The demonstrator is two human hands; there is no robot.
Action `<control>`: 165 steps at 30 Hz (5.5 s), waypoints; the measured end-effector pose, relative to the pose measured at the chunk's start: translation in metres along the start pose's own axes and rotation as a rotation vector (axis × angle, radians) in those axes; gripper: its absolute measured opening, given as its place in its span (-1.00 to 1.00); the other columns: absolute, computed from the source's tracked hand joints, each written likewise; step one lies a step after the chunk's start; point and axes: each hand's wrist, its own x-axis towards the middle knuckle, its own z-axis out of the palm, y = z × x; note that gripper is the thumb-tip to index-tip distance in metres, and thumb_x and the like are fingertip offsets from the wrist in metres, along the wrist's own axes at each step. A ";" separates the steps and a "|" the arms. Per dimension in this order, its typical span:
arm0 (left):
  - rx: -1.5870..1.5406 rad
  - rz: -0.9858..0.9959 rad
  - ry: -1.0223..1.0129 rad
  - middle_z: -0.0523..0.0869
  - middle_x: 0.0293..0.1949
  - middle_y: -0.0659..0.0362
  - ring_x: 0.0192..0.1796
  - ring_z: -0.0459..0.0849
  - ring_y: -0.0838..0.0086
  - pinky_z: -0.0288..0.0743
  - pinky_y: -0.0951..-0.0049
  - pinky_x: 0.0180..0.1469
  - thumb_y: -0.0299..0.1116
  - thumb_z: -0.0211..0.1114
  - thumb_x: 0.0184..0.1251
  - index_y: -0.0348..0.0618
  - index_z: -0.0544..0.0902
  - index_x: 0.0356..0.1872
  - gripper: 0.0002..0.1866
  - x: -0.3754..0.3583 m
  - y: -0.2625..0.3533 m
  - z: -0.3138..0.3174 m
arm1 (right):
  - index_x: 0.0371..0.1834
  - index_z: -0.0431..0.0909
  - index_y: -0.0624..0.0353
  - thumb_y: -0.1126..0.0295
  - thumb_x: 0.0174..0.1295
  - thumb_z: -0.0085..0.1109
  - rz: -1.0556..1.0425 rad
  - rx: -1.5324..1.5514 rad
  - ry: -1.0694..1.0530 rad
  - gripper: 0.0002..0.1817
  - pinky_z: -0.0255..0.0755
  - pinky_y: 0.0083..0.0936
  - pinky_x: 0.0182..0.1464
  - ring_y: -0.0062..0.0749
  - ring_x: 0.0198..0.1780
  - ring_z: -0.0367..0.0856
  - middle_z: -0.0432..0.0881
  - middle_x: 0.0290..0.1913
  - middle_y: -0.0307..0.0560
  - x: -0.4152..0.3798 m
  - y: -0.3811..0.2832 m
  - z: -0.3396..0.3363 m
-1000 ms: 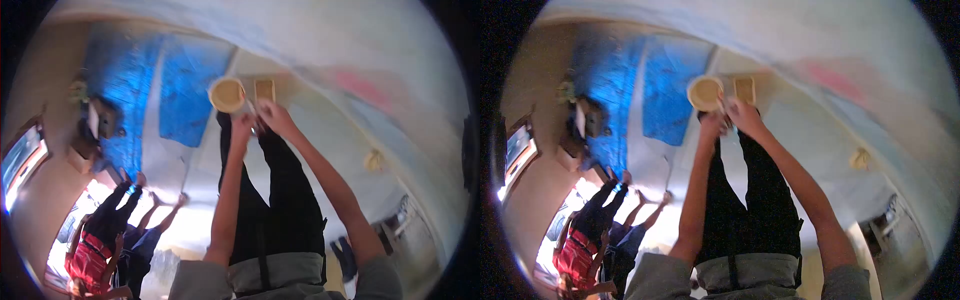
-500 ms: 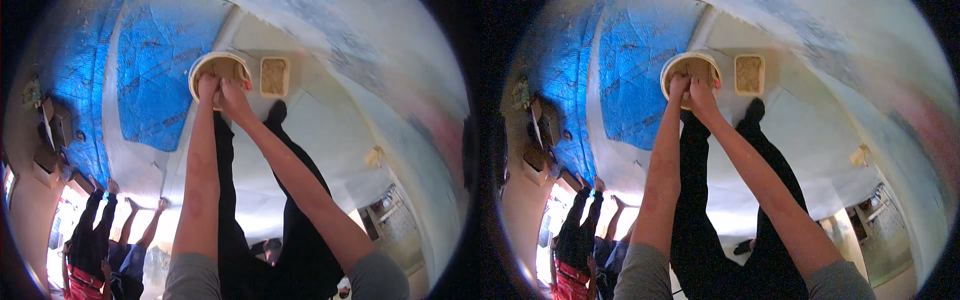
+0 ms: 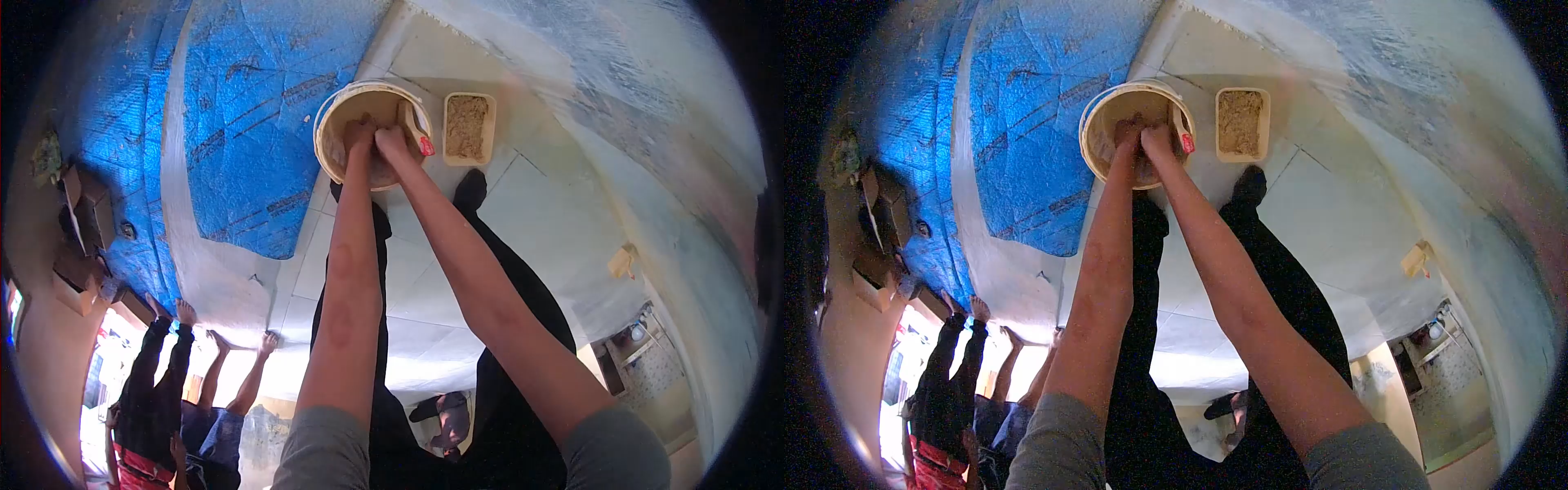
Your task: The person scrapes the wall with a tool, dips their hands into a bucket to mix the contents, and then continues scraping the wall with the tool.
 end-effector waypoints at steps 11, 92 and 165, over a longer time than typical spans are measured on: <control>-0.086 0.032 0.105 0.64 -0.27 -0.21 -0.10 0.61 0.03 0.42 0.19 -0.03 -0.07 0.14 0.10 -0.40 0.62 -0.27 -0.52 -0.009 0.009 -0.025 | -0.46 0.53 0.51 0.39 -0.08 0.18 -0.193 0.182 0.051 -0.72 0.40 -0.40 -0.44 -0.41 -0.50 0.53 0.59 -0.52 -0.05 -0.004 0.020 0.004; -0.469 0.096 -0.176 0.66 -0.52 0.10 -0.53 0.64 0.50 0.55 0.52 -0.48 -0.35 0.46 -0.13 -0.41 0.65 -0.32 -0.65 -0.155 0.069 -0.134 | -0.25 0.51 0.34 0.46 0.14 -0.02 0.310 0.337 -0.308 -0.80 0.61 -0.52 -0.34 -0.37 -0.44 0.65 0.60 -0.41 -0.02 -0.137 -0.090 -0.065; 0.467 0.883 -0.790 0.52 -0.73 0.26 -0.72 0.44 0.62 0.28 0.61 -0.68 -0.05 0.34 0.06 -0.18 0.58 -0.60 -0.63 -0.734 0.294 -0.095 | -0.16 0.49 0.27 0.54 0.00 0.22 -0.330 0.744 -0.495 -0.71 0.41 -0.60 -0.35 -0.57 -0.41 0.45 0.52 -0.37 -0.24 -0.538 -0.078 -0.517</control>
